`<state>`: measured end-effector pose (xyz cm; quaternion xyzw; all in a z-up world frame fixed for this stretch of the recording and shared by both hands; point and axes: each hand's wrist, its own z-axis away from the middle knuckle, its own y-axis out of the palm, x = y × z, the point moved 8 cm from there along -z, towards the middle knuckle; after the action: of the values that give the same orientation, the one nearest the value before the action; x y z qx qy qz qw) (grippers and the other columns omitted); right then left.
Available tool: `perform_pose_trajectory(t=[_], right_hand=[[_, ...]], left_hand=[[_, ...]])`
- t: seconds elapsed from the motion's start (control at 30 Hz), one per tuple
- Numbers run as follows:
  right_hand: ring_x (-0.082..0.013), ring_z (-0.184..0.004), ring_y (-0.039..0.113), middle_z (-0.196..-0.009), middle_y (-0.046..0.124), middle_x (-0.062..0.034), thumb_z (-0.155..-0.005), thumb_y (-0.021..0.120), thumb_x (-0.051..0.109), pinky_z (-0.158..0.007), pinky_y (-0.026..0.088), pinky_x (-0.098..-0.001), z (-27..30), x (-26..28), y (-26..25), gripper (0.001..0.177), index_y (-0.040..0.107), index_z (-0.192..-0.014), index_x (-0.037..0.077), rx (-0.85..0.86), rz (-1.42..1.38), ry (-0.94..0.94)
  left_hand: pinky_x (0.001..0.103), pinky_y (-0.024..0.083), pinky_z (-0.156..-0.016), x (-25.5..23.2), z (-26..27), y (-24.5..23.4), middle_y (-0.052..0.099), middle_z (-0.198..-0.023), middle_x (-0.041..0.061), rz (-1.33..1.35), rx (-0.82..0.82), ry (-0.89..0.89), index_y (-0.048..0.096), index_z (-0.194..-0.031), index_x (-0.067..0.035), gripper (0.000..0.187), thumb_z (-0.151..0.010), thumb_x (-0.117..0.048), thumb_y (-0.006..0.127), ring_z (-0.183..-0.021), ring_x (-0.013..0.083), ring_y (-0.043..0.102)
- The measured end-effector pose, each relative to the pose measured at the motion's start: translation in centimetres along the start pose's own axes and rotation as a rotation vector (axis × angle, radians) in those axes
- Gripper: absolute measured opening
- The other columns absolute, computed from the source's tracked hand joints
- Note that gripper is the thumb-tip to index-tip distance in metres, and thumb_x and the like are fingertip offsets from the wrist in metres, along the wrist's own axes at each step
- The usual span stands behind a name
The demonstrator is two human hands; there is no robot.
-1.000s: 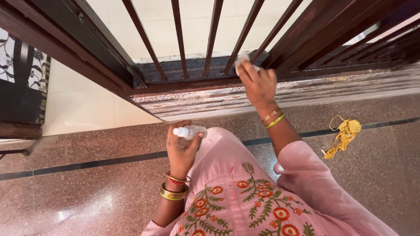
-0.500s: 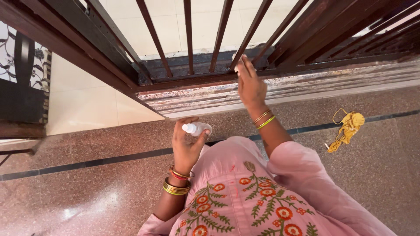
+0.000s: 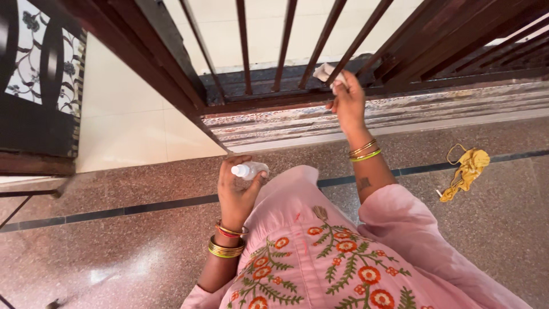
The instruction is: The person cleans a dark metal railing by spraying a liquid from a small white bottle and wiping the surface with a white cloth. The person systematically moves along the railing, applying the spray and wiping each section to remove dirt.
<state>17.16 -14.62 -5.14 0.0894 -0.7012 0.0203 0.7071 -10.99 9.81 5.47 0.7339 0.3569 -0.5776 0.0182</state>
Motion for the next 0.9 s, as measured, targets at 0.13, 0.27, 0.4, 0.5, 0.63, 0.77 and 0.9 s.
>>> perform_pose_trajectory(t=[0.13,0.27,0.4,0.5,0.63,0.77,0.9], right_hand=[[-0.0055,-0.055,0.053,-0.101,0.065,-0.0040,-0.110,0.048,0.013,-0.053,0.057,-0.0235,-1.0,-0.9,0.6,0.033,0.053,-0.140,0.002,0.002,-0.084,0.019],[-0.0075,-0.060,0.062,-0.108,0.066,-0.0058,-0.113,0.044,0.013,-0.055,0.056,-0.0236,-0.8,-2.3,0.7,0.030,0.048,-0.140,0.002,-0.012,0.009,-0.129],[-0.0083,-0.062,0.058,-0.111,0.068,-0.0091,-0.117,0.046,0.010,-0.059,0.055,-0.0239,0.4,-3.5,0.4,0.029,0.051,-0.143,0.000,-0.154,0.346,-0.391],[-0.0101,-0.061,0.057,-0.120,0.065,-0.0121,-0.115,0.047,0.004,-0.053,0.053,-0.0248,1.1,-3.5,0.6,0.029,0.053,-0.142,-0.002,-0.235,0.444,-0.490],[-0.0127,-0.062,0.058,-0.135,0.060,-0.0192,-0.110,0.042,-0.002,-0.053,0.049,-0.0280,1.2,-2.3,1.5,0.032,0.052,-0.140,-0.004,-0.278,0.588,-0.633],[-0.0318,-0.102,0.065,-0.137,0.059,-0.0159,-0.109,0.044,0.000,-0.085,0.055,-0.0412,1.5,-1.1,2.3,0.033,0.054,-0.141,0.002,-0.339,0.781,-0.768],[-0.0419,-0.128,0.061,-0.139,0.057,-0.0202,-0.103,0.043,-0.002,-0.106,0.053,-0.0470,1.0,-1.9,1.9,0.039,0.054,-0.140,0.002,-0.346,0.788,-0.724]], left_hand=[[0.040,0.053,-0.091,0.4,0.3,-2.8,0.066,-0.112,0.012,-0.018,-0.007,0.021,0.066,-0.113,-0.004,0.040,-0.079,-0.010,0.086,-0.104,0.0315,0.066],[0.041,0.053,-0.093,1.2,0.3,-4.4,0.067,-0.112,0.012,-0.063,0.002,0.033,0.066,-0.112,-0.005,0.040,-0.078,-0.009,0.087,-0.107,0.0317,0.065],[0.040,0.058,-0.087,2.6,-0.9,-3.6,0.069,-0.121,0.013,0.056,0.096,0.050,0.059,-0.117,-0.005,0.039,-0.087,-0.016,0.081,-0.106,0.0313,0.071],[0.038,0.061,-0.075,4.2,-2.7,-1.0,0.073,-0.109,0.012,0.084,0.237,-0.071,0.057,-0.122,-0.003,0.044,-0.093,-0.030,0.078,-0.089,0.0291,0.077],[0.041,0.059,-0.067,4.3,-7.0,3.0,0.069,-0.105,0.018,0.025,0.367,-0.083,0.044,-0.132,0.001,0.062,-0.091,-0.036,0.073,-0.075,0.0324,0.074],[0.043,0.058,-0.085,1.4,-11.1,5.5,0.064,-0.116,0.023,0.038,0.318,0.222,0.041,-0.132,0.004,0.061,-0.084,-0.020,0.071,-0.102,0.0353,0.069],[0.044,0.052,-0.104,-0.2,-13.9,8.4,0.066,-0.121,0.018,-0.030,0.345,0.433,0.048,-0.132,-0.003,0.054,-0.087,-0.019,0.073,-0.118,0.0337,0.066]])
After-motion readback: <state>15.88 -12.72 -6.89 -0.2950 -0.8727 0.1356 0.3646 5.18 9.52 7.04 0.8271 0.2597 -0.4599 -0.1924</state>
